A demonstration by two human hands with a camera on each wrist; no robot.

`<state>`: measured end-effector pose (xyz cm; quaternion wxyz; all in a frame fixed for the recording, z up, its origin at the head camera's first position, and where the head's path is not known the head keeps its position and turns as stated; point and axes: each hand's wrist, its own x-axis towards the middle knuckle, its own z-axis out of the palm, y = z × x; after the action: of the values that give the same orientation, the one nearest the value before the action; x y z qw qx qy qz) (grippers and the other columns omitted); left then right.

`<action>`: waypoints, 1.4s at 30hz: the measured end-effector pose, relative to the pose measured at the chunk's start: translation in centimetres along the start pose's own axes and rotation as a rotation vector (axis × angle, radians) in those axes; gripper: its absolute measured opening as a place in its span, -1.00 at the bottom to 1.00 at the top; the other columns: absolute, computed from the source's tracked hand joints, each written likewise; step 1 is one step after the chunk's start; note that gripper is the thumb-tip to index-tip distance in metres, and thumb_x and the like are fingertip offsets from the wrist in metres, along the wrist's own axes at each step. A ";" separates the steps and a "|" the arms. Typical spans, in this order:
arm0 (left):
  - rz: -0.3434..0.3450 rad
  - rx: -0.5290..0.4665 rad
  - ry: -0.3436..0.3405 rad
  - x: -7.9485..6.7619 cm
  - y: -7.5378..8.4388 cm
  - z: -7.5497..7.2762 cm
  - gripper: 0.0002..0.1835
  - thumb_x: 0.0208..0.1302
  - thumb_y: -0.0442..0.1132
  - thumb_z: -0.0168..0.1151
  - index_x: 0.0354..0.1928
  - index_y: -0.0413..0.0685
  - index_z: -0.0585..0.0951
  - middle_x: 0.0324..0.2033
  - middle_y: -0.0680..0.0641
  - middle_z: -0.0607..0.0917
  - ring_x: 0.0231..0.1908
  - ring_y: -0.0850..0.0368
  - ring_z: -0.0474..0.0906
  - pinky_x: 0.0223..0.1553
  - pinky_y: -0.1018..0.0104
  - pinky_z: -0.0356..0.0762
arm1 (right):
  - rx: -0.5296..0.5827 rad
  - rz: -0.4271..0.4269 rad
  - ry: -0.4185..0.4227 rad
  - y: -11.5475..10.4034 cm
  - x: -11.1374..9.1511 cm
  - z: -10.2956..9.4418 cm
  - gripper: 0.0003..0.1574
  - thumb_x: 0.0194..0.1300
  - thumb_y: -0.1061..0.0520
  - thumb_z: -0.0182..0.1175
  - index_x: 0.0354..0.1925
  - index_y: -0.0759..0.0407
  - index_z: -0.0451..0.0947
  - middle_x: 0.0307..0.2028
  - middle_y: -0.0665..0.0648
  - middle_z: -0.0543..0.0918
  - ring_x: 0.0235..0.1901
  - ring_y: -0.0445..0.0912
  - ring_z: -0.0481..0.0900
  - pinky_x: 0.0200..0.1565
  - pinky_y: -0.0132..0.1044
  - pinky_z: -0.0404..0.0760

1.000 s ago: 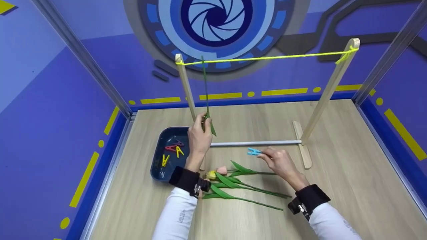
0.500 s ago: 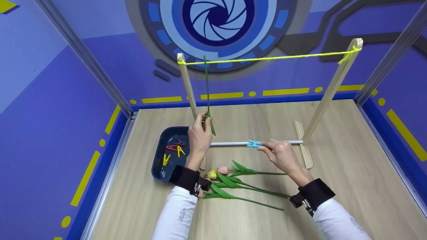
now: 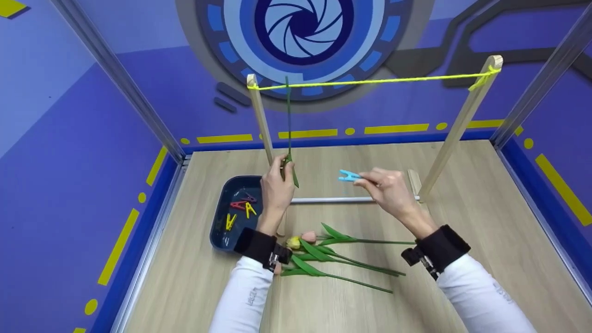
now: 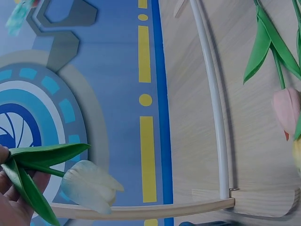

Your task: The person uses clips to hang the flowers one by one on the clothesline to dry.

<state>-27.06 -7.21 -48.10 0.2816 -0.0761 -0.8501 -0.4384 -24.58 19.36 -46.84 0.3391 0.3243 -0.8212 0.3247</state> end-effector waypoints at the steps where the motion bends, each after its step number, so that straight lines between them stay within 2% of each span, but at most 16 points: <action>1: -0.002 -0.002 0.003 0.0 0.0 0.0 -0.74 0.47 -0.22 0.11 0.08 -0.17 0.59 -0.29 -0.14 0.76 -0.47 0.09 0.59 -0.45 0.30 0.50 | -0.002 -0.005 0.005 -0.1 0.6 -0.1 -0.82 0.04 0.25 0.47 -0.32 0.29 0.76 -0.64 0.07 0.56 -0.69 -0.29 0.25 -0.62 -0.54 0.19; 5: -0.006 -0.008 0.016 0.0 -0.1 0.0 -0.75 0.46 -0.25 0.12 0.07 -0.18 0.59 -0.28 -0.14 0.77 -0.43 0.09 0.63 -0.43 0.29 0.53 | -0.012 -0.029 0.028 -0.8 2.8 -0.7 -0.81 0.06 0.24 0.46 -0.31 0.30 0.75 -0.63 0.09 0.57 -0.68 -0.27 0.25 -0.61 -0.53 0.18; 9: -0.008 -0.021 0.019 0.0 0.0 0.1 -0.76 0.46 -0.25 0.11 0.06 -0.17 0.59 -0.26 -0.13 0.77 -0.41 0.09 0.66 -0.42 0.28 0.55 | -0.022 -0.068 0.049 -1.5 5.3 -1.3 -0.81 0.04 0.27 0.46 -0.31 0.32 0.74 -0.58 0.14 0.64 -0.67 -0.19 0.38 -0.59 -0.50 0.26; 14: -0.008 -0.028 0.022 -0.1 0.1 0.2 -0.77 0.46 -0.25 0.10 0.05 -0.16 0.59 -0.24 -0.13 0.79 -0.37 0.07 0.69 -0.39 0.25 0.59 | -0.079 -0.099 0.017 -2.7 8.5 -2.2 -0.80 0.13 0.20 0.42 -0.30 0.34 0.73 -0.56 0.18 0.65 -0.64 -0.11 0.48 -0.57 -0.39 0.39; 19: -0.007 -0.022 0.015 -0.1 -0.1 0.2 -0.76 0.46 -0.26 0.11 0.06 -0.17 0.59 -0.23 -0.14 0.79 -0.34 0.06 0.71 -0.36 0.18 0.63 | -0.128 -0.045 -0.025 -3.8 11.8 -3.0 -0.72 0.31 0.09 0.29 -0.25 0.33 0.73 -0.54 0.19 0.63 -0.62 -0.09 0.48 -0.54 -0.36 0.40; 23: 0.004 -0.016 0.004 -0.1 -0.1 0.0 -0.74 0.48 -0.23 0.10 0.08 -0.17 0.59 -0.24 -0.15 0.79 -0.38 0.05 0.71 -0.39 0.16 0.62 | -0.133 -0.038 -0.041 -4.4 14.3 -3.3 -0.70 0.37 0.08 0.23 -0.25 0.32 0.71 -0.53 0.21 0.62 -0.60 -0.04 0.49 -0.51 -0.35 0.37; 28: 0.006 -0.017 -0.006 -0.1 -0.4 -0.2 -0.73 0.48 -0.22 0.10 0.10 -0.16 0.58 -0.27 -0.14 0.78 -0.45 0.09 0.67 -0.45 0.25 0.56 | -0.143 -0.029 -0.053 -5.2 16.7 -3.7 -0.66 0.37 0.06 0.23 -0.23 0.35 0.72 -0.47 0.26 0.67 -0.54 0.06 0.60 -0.43 -0.22 0.57; 32: -0.003 -0.013 -0.013 0.0 -0.6 -0.4 -0.74 0.48 -0.23 0.09 0.09 -0.15 0.58 -0.25 -0.14 0.79 -0.46 0.09 0.66 -0.45 0.27 0.54 | -0.171 0.010 -0.083 -6.0 18.6 -3.8 -0.61 0.39 0.03 0.19 -0.16 0.35 0.72 -0.37 0.29 0.73 -0.46 0.10 0.67 -0.35 -0.13 0.63; 37: -0.014 -0.014 -0.014 0.1 -0.6 -0.6 -0.75 0.49 -0.24 0.07 0.09 -0.16 0.58 -0.25 -0.15 0.79 -0.49 0.11 0.62 -0.47 0.31 0.50 | -0.204 0.068 -0.164 -7.0 20.5 -3.7 -0.57 0.43 -0.01 0.15 -0.13 0.33 0.72 -0.33 0.27 0.75 -0.40 0.10 0.69 -0.27 -0.13 0.66; 42: -0.020 -0.017 -0.009 0.1 -0.5 -0.5 -0.74 0.48 -0.24 0.08 0.09 -0.17 0.59 -0.28 -0.13 0.78 -0.53 0.14 0.55 -0.51 0.37 0.43 | -0.222 0.102 -0.231 -7.3 21.5 -3.1 -0.58 0.43 -0.02 0.15 -0.16 0.30 0.74 -0.35 0.25 0.76 -0.43 0.09 0.65 -0.29 -0.17 0.61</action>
<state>-27.11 -7.95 -48.18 0.2727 -0.0721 -0.8484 -0.4480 -30.07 10.81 -26.29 0.2591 0.2780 -0.9010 0.2093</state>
